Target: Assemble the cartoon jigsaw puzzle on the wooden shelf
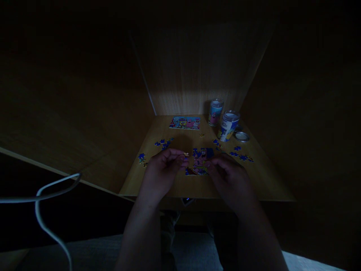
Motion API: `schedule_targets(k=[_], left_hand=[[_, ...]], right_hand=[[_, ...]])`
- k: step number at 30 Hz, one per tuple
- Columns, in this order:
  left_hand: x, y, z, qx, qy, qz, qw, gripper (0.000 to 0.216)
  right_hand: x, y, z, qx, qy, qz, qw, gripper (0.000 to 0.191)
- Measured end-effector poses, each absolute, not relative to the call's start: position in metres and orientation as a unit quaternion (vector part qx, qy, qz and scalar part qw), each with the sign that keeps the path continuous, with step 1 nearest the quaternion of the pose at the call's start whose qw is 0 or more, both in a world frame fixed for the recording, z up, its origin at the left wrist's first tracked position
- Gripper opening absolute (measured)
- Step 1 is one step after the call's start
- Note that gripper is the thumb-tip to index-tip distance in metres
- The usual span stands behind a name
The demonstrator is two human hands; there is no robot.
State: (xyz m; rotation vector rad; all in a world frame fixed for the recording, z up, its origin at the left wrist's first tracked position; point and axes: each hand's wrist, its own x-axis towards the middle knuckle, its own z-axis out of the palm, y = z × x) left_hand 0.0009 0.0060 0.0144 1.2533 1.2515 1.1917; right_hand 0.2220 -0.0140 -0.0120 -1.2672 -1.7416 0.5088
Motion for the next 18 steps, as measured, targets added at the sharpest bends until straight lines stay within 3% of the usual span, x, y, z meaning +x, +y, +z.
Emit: schedule_targets(k=[11,18], left_hand=[[0.0006,0.0071,0.0139,0.530,0.520,0.453,0.493,0.023],[-0.0061,0.0072,0.0148,0.681,0.563,0.391,0.257,0.013]], right_hand=[[0.2218,-0.0143,-0.0113,-0.512,-0.702,0.213,0.447,0.022],[0.2217,-0.0149,-0.0091,-0.514,-0.706,0.205,0.443,0.021]])
